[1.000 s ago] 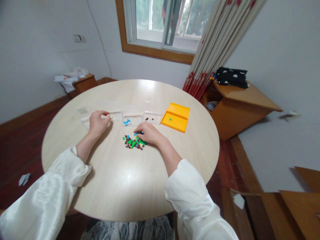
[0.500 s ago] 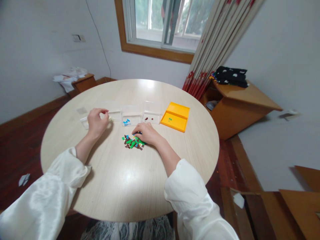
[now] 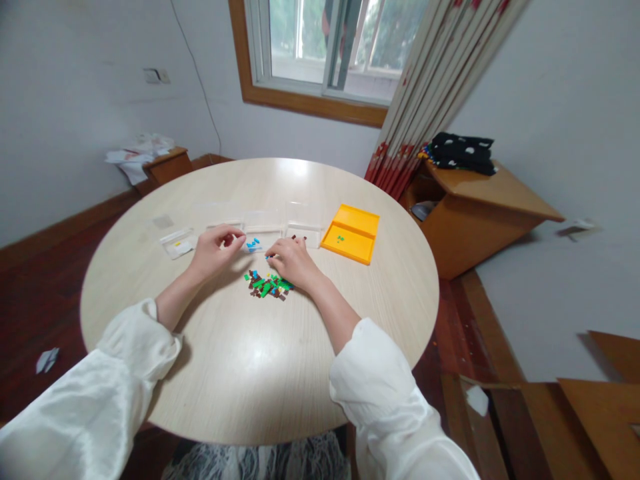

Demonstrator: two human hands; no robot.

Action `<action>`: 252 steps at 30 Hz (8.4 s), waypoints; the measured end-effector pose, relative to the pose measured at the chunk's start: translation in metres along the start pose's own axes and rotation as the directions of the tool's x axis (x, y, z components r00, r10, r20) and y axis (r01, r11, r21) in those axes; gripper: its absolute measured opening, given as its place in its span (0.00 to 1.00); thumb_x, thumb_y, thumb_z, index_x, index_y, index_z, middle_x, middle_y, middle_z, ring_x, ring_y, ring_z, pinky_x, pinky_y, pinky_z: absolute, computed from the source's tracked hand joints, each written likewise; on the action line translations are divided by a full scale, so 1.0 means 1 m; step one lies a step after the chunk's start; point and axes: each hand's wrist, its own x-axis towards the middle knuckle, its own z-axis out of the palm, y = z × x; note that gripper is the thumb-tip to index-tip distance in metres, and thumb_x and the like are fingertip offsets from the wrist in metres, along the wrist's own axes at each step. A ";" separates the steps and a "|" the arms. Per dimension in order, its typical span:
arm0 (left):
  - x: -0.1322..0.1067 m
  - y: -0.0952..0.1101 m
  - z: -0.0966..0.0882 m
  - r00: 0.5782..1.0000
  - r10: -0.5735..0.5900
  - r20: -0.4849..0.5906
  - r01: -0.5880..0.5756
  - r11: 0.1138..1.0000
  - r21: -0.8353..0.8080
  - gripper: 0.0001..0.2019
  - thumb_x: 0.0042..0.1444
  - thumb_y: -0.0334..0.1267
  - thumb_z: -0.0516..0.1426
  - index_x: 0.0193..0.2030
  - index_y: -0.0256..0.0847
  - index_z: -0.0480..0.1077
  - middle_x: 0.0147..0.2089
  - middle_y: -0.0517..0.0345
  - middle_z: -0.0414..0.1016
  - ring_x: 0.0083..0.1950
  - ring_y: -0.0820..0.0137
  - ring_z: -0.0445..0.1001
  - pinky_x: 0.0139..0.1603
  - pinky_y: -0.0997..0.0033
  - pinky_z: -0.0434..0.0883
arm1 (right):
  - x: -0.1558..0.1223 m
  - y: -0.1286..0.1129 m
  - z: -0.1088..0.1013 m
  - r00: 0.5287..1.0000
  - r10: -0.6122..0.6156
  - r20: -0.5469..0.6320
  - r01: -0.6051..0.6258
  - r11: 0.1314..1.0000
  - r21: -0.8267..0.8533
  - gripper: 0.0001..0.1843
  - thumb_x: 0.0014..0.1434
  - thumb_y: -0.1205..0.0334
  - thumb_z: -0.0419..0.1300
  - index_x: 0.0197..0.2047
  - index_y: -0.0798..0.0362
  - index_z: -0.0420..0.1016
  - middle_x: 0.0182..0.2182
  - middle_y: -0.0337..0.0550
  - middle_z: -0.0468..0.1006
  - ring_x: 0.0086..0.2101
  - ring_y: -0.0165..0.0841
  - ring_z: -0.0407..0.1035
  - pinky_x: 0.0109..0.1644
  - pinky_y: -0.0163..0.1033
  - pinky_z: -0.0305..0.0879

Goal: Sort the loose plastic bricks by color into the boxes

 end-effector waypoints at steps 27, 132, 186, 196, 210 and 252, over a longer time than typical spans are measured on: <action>-0.006 0.015 0.015 0.853 -0.282 0.439 0.462 0.800 -0.384 0.17 0.41 0.50 0.64 0.24 0.35 0.73 0.19 0.62 0.64 0.23 0.77 0.58 0.25 0.73 0.54 | 0.001 -0.007 0.003 0.940 -0.095 -0.329 0.185 0.949 0.254 0.04 0.57 0.66 0.61 0.30 0.52 0.73 0.30 0.40 0.74 0.33 0.31 0.68 0.40 0.37 0.64; -0.003 0.010 0.011 0.793 -0.339 0.505 0.581 0.669 -0.463 0.13 0.41 0.44 0.65 0.24 0.34 0.73 0.17 0.63 0.61 0.21 0.78 0.55 0.22 0.75 0.51 | -0.002 -0.006 0.008 0.945 -0.110 -0.307 0.146 0.985 0.096 0.08 0.61 0.59 0.57 0.37 0.53 0.74 0.28 0.40 0.74 0.31 0.30 0.66 0.38 0.37 0.62; 0.003 0.000 0.005 0.908 -0.341 0.242 0.379 0.915 -0.135 0.13 0.50 0.39 0.54 0.18 0.38 0.67 0.16 0.64 0.60 0.21 0.75 0.57 0.25 0.74 0.55 | 0.004 0.006 0.009 0.994 -0.099 0.054 0.098 0.995 0.009 0.09 0.54 0.71 0.62 0.38 0.52 0.79 0.36 0.45 0.79 0.40 0.34 0.68 0.47 0.42 0.58; 0.001 0.002 -0.008 0.817 -0.158 0.554 0.239 0.968 -0.076 0.07 0.40 0.30 0.56 0.26 0.38 0.76 0.22 0.60 0.70 0.22 0.76 0.60 0.25 0.75 0.56 | 0.000 0.003 0.008 0.996 -0.050 0.081 0.049 0.999 0.011 0.04 0.56 0.71 0.60 0.34 0.55 0.76 0.32 0.44 0.76 0.38 0.33 0.66 0.46 0.40 0.57; -0.005 0.005 -0.003 0.727 -0.100 0.680 0.163 0.986 -0.030 0.04 0.43 0.35 0.60 0.23 0.37 0.75 0.20 0.59 0.69 0.21 0.76 0.61 0.23 0.76 0.57 | -0.004 0.003 0.008 0.998 -0.031 0.059 0.029 0.999 0.030 0.03 0.55 0.72 0.61 0.32 0.55 0.74 0.32 0.43 0.75 0.38 0.33 0.65 0.44 0.40 0.59; -0.002 0.003 0.004 0.906 -0.148 0.397 0.214 0.968 -0.128 0.07 0.48 0.36 0.58 0.33 0.37 0.75 0.28 0.54 0.76 0.28 0.72 0.68 0.30 0.70 0.64 | 0.001 0.000 0.011 0.980 0.116 -0.161 -0.056 0.940 0.337 0.07 0.55 0.69 0.59 0.36 0.53 0.77 0.33 0.42 0.80 0.33 0.30 0.71 0.39 0.37 0.65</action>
